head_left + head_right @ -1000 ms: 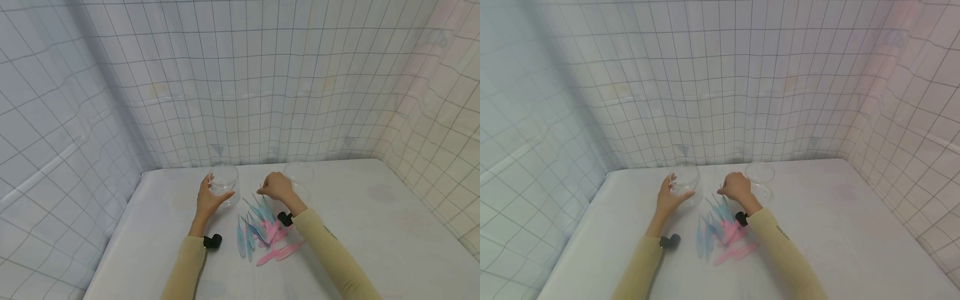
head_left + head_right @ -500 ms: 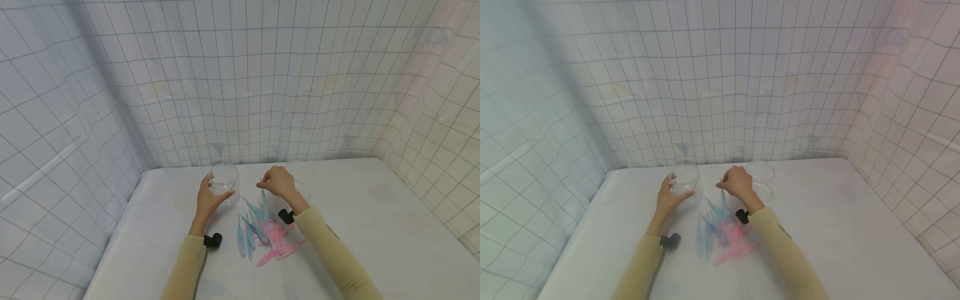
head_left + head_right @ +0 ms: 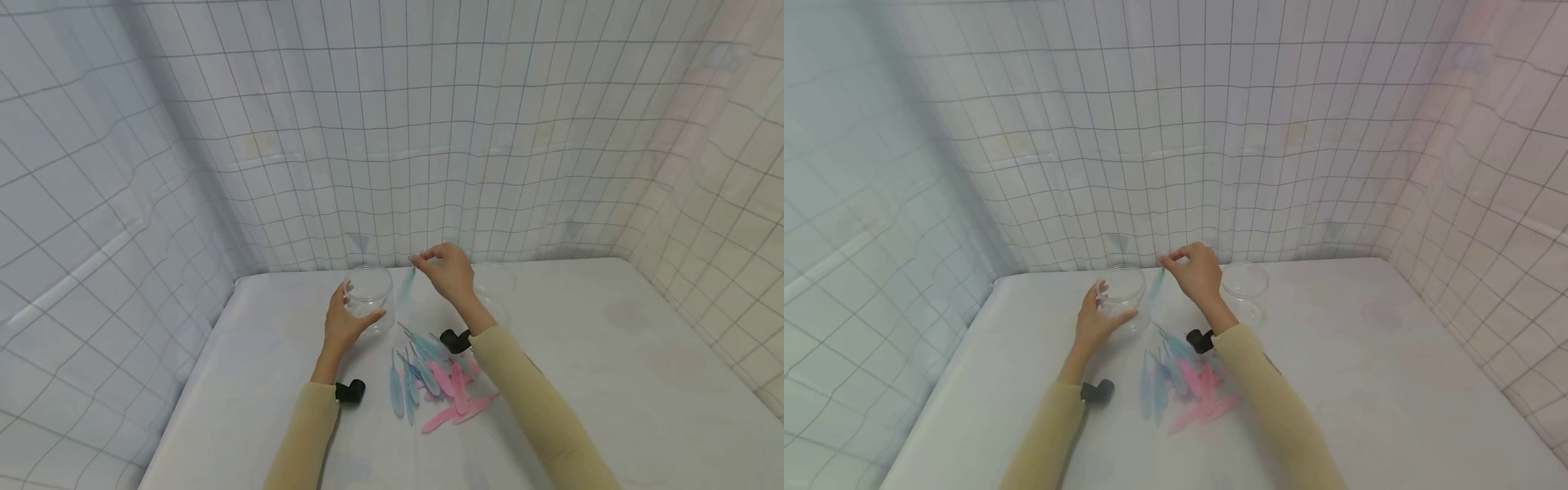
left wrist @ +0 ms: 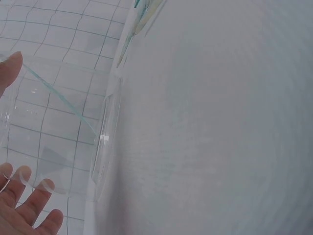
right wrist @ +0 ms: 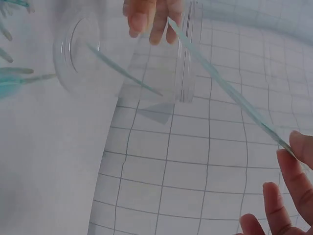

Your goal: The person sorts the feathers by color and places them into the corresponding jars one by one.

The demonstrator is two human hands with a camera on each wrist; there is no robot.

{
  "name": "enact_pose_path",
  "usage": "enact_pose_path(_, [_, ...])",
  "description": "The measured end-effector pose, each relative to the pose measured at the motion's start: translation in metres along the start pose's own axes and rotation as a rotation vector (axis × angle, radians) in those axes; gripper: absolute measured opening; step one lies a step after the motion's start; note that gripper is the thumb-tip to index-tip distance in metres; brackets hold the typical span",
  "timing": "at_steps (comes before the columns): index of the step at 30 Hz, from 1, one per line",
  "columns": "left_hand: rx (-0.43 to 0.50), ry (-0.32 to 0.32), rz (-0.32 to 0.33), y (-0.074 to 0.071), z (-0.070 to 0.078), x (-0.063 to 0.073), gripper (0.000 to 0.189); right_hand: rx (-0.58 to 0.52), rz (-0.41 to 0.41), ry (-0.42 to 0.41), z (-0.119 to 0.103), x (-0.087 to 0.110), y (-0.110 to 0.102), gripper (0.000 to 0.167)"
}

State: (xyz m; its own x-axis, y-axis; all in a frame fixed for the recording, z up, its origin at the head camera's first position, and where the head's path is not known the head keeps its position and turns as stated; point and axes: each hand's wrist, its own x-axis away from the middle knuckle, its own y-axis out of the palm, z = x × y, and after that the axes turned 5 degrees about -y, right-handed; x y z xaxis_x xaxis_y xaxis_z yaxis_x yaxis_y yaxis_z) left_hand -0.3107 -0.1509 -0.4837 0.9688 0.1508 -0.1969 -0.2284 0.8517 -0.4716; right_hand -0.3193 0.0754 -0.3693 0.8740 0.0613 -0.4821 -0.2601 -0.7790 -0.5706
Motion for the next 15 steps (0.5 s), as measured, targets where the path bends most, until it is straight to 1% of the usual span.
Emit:
enact_pose_path(5, [0.005,-0.003,-0.004,-0.001,0.001,0.001,0.103,-0.132,0.123,0.031,-0.004,-0.009,0.015,0.034])
enact_pose_path(7, [0.014,-0.002,-0.006,-0.001,0.002,0.002,0.103,-0.168,0.165,0.032,-0.006,-0.011,0.021,0.035])
enact_pose_path(9, [0.015,-0.003,-0.009,-0.002,0.003,0.003,0.104,-0.177,0.195,0.034,-0.008,-0.012,0.028,0.034])
enact_pose_path(12, [0.019,-0.004,-0.011,-0.002,0.002,0.003,0.104,-0.159,0.209,0.035,-0.009,-0.012,0.038,0.035])
enact_pose_path(15, [0.019,-0.004,-0.01,-0.002,0.002,0.002,0.105,-0.129,0.176,0.035,-0.008,-0.009,0.048,0.035])
